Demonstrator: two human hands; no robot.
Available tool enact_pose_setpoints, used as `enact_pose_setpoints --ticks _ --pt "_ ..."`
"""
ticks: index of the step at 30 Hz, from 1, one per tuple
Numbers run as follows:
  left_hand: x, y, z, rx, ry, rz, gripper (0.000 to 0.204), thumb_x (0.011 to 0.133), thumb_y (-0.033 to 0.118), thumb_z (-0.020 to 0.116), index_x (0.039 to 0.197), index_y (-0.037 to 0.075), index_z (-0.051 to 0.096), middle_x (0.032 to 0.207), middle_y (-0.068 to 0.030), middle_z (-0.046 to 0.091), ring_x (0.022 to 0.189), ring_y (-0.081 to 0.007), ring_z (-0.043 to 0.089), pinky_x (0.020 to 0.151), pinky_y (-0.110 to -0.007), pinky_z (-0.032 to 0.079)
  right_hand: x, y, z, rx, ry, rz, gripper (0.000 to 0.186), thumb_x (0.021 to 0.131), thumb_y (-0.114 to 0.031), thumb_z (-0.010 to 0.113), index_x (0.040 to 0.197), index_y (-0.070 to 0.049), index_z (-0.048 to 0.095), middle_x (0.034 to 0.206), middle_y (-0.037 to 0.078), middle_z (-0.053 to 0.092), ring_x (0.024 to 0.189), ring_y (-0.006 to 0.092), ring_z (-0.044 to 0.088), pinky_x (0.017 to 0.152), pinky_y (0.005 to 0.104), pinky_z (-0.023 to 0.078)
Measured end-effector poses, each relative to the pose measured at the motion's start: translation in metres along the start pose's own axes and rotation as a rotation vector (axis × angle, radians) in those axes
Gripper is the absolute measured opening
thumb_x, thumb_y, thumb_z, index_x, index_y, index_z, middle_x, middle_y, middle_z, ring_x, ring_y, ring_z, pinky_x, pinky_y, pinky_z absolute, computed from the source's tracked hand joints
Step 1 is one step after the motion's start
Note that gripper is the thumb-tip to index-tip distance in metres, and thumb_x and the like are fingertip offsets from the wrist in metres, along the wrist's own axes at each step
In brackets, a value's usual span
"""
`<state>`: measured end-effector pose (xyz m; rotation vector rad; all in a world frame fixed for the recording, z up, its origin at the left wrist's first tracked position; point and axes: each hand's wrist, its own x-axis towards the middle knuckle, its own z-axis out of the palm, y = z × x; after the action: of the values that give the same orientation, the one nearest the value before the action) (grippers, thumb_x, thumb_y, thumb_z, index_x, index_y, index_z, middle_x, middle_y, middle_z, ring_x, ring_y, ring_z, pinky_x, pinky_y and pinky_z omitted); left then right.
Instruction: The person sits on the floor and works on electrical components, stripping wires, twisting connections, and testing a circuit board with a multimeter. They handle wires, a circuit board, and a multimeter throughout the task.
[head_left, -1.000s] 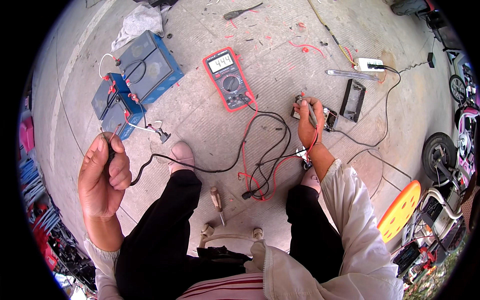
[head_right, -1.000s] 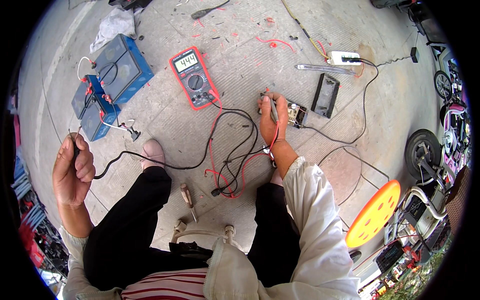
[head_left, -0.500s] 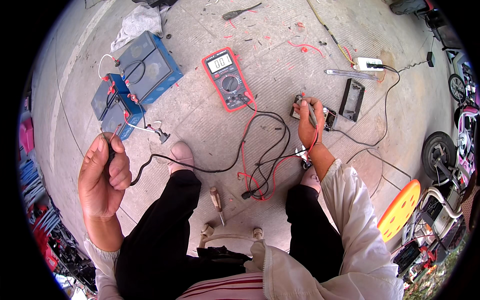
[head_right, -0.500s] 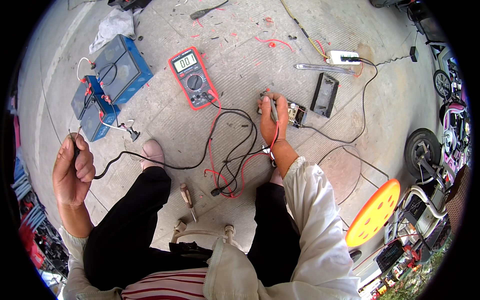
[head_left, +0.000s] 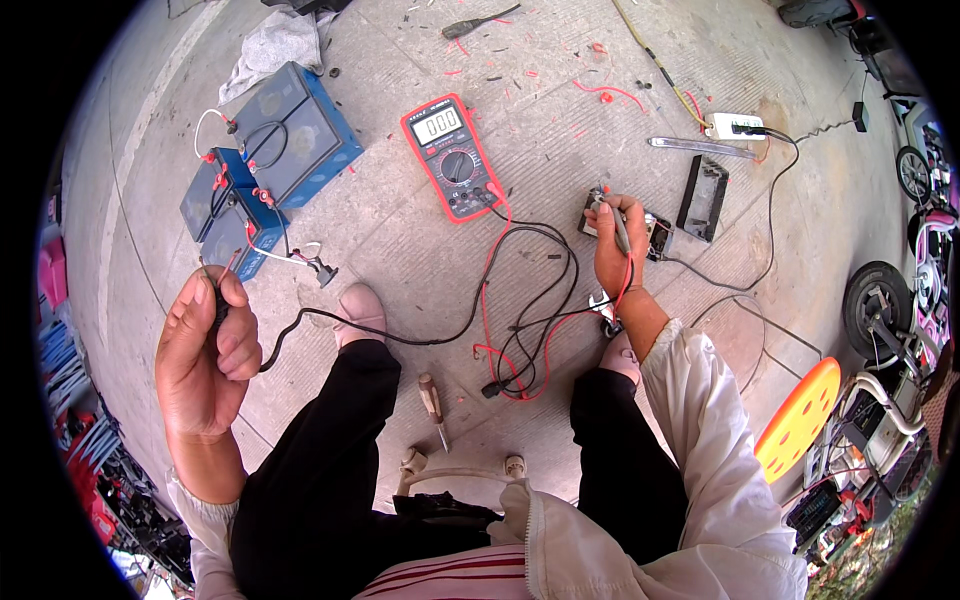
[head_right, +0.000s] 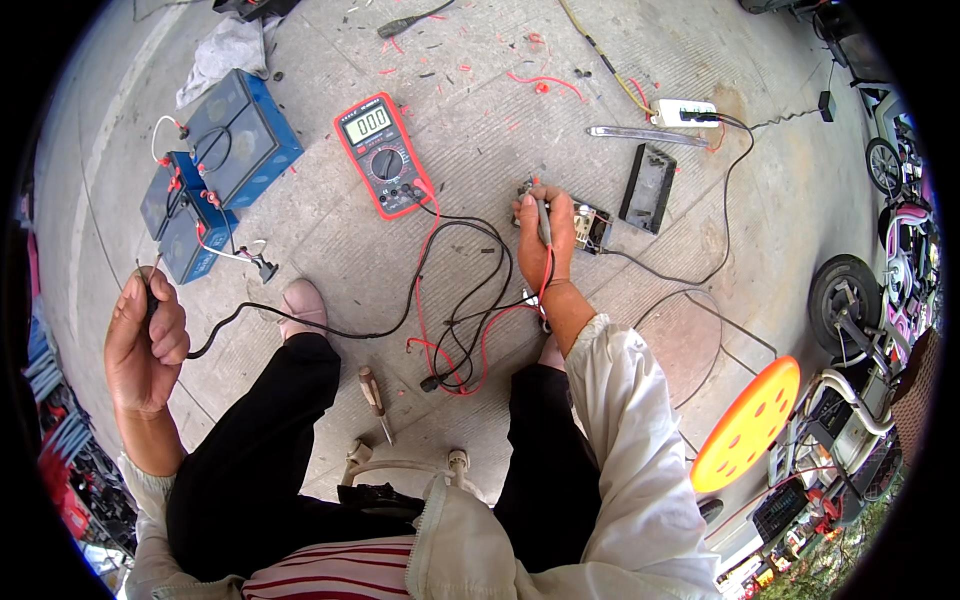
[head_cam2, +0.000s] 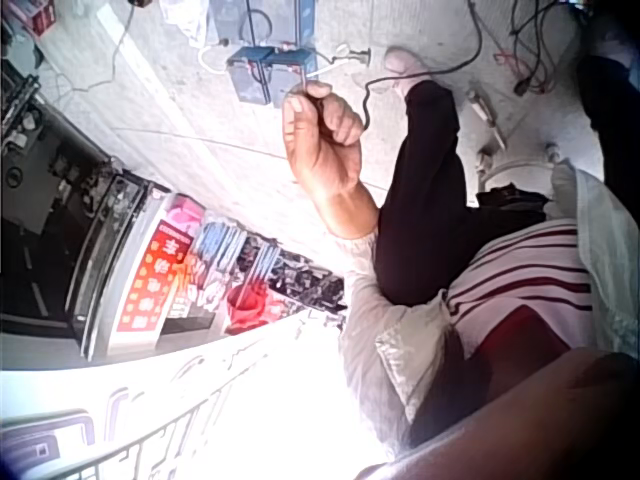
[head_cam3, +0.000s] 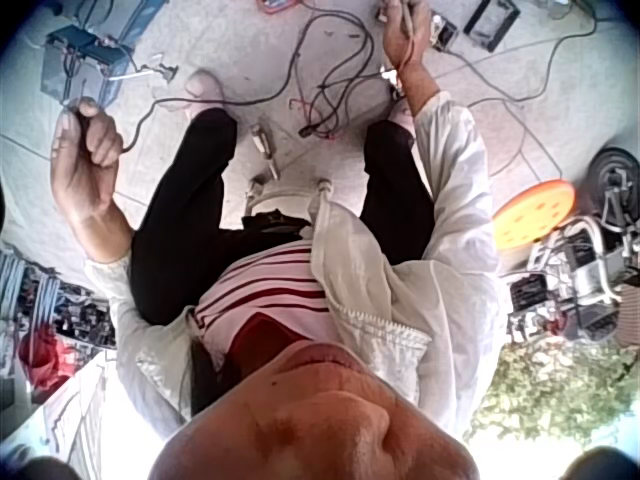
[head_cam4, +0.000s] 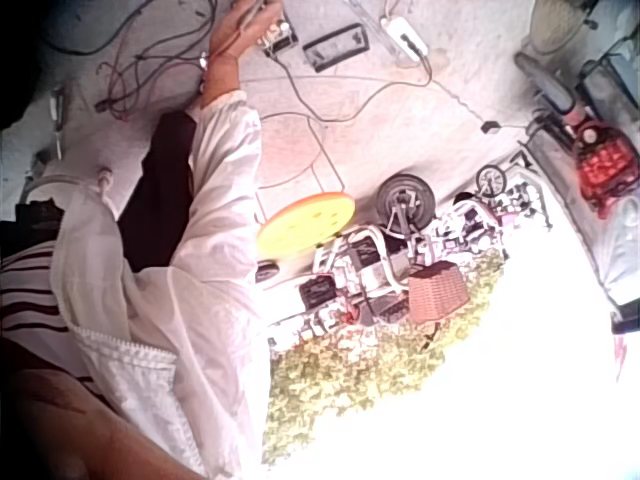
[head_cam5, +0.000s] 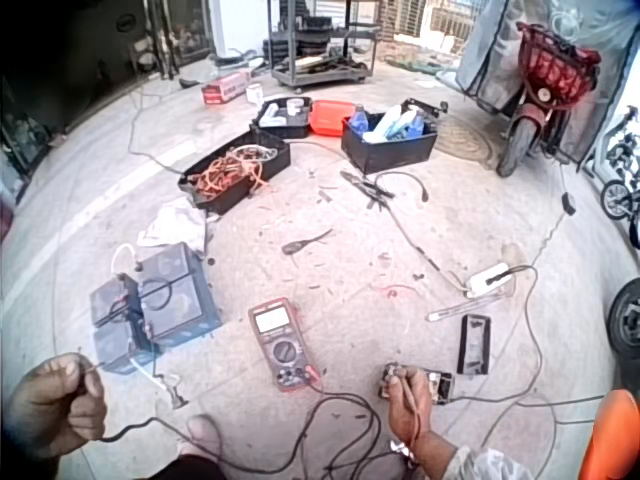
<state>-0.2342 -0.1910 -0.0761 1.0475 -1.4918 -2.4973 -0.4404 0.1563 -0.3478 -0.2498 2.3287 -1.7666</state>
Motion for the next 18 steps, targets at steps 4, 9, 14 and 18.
enact_pose_setpoints --ticks 4,9,14,18 --pt "-0.001 -0.001 -0.001 -0.01 0.005 -0.004 0.029 0.106 0.029 0.047 0.103 0.001 0.053 0.065 0.0026 0.037 0.051 -0.0032 0.026 0.044 -0.018 0.022 0.0 0.002 0.001 -0.01 -0.01 0.001 0.017 0.102 -0.013 0.054 0.113 0.0 0.051 0.117 0.014 0.06 0.093 0.0177 0.067 0.082 0.0296 0.056" --pt "0.0 -0.001 -0.001 -0.011 -0.003 -0.002 0.028 0.106 0.029 0.047 0.103 0.001 0.052 0.065 0.0026 0.037 0.051 -0.0032 0.026 0.044 -0.018 0.022 0.001 0.01 0.001 -0.133 -0.017 -0.077 0.016 0.101 -0.012 0.055 0.111 0.0 0.052 0.11 0.011 0.059 0.093 0.0178 0.067 0.082 0.0294 0.056" --pt "-0.001 -0.001 -0.002 -0.007 0.004 0.002 0.028 0.106 0.028 0.047 0.104 0.001 0.052 0.065 0.0025 0.037 0.051 -0.0032 0.026 0.044 -0.018 0.022 0.003 0.013 0.002 -0.247 -0.009 -0.174 0.015 0.1 -0.012 0.055 0.11 -0.001 0.053 0.106 0.01 0.055 0.091 0.017 0.067 0.081 0.0291 0.056" --pt "-0.001 -0.001 -0.002 -0.015 0.002 -0.003 0.028 0.106 0.028 0.047 0.103 0.001 0.052 0.065 0.0025 0.037 0.051 -0.0033 0.026 0.044 -0.018 0.022 0.004 0.014 0.003 -0.261 -0.01 -0.196 0.013 0.1 -0.011 0.055 0.108 0.0 0.053 0.106 0.01 0.055 0.089 0.016 0.066 0.079 0.029 0.055"
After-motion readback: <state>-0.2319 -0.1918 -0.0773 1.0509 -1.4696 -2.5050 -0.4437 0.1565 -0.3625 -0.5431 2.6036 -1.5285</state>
